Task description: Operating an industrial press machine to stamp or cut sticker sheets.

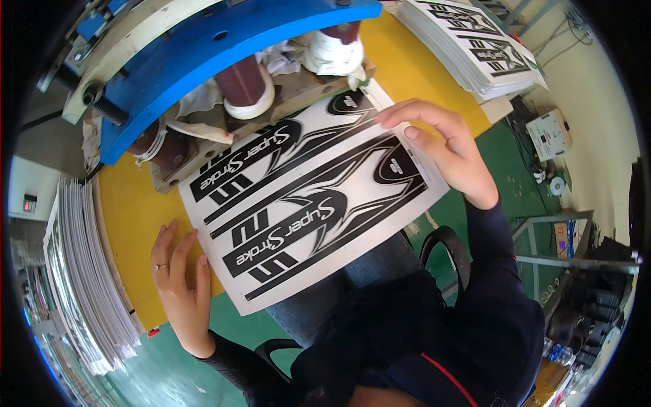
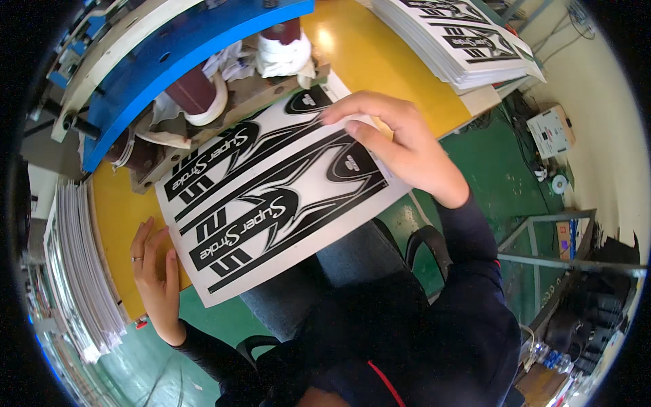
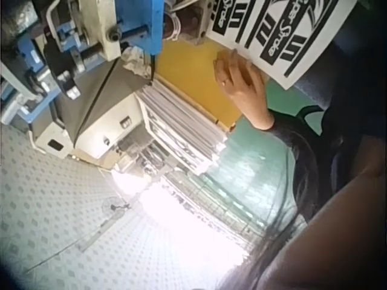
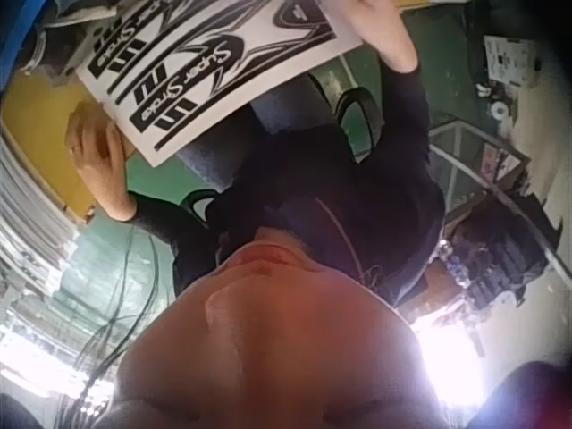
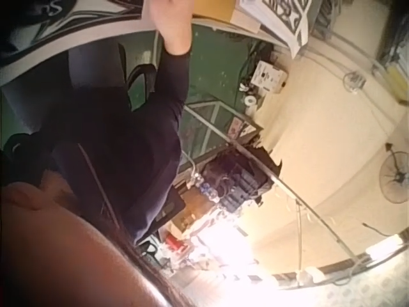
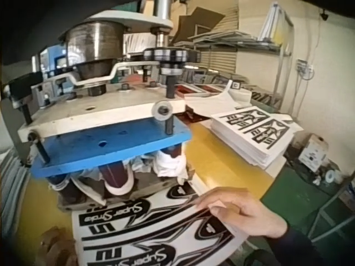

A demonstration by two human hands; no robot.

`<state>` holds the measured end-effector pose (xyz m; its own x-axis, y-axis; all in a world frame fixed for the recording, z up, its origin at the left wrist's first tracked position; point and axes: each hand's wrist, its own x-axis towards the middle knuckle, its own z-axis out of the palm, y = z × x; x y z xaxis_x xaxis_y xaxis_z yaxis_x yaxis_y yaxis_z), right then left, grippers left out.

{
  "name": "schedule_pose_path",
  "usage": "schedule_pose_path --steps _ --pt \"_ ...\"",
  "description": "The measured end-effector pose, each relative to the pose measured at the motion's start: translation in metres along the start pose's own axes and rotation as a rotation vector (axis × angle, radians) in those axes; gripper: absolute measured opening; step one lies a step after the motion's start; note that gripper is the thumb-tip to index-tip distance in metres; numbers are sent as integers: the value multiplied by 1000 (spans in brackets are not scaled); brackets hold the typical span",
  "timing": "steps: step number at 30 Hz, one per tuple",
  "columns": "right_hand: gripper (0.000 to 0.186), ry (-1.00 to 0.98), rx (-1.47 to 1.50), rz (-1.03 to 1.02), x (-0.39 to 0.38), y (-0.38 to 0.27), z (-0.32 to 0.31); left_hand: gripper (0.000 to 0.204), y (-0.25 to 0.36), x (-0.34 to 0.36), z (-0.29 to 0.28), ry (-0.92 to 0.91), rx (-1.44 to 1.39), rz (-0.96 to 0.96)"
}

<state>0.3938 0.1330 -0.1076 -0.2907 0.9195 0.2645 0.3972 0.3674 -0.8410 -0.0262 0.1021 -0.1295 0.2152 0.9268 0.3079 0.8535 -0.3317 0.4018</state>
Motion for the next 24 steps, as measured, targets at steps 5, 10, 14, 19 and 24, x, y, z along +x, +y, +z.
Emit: schedule_pose_path --steps 5,10,14,19,24 --pt "37 -27 -860 64 4 20 -11 31 -7 2 -8 -50 114 77" --pt "47 52 -605 1 28 62 -29 35 -12 26 5 3 95 25" --pt "48 -7 -618 -19 29 70 -28 42 -12 24 13 22 83 -33" --pt "48 -56 -665 -44 30 64 -22 42 -8 22 12 45 160 -83" --pt "48 -2 -645 44 32 65 -22 42 -12 22 12 55 260 -65"
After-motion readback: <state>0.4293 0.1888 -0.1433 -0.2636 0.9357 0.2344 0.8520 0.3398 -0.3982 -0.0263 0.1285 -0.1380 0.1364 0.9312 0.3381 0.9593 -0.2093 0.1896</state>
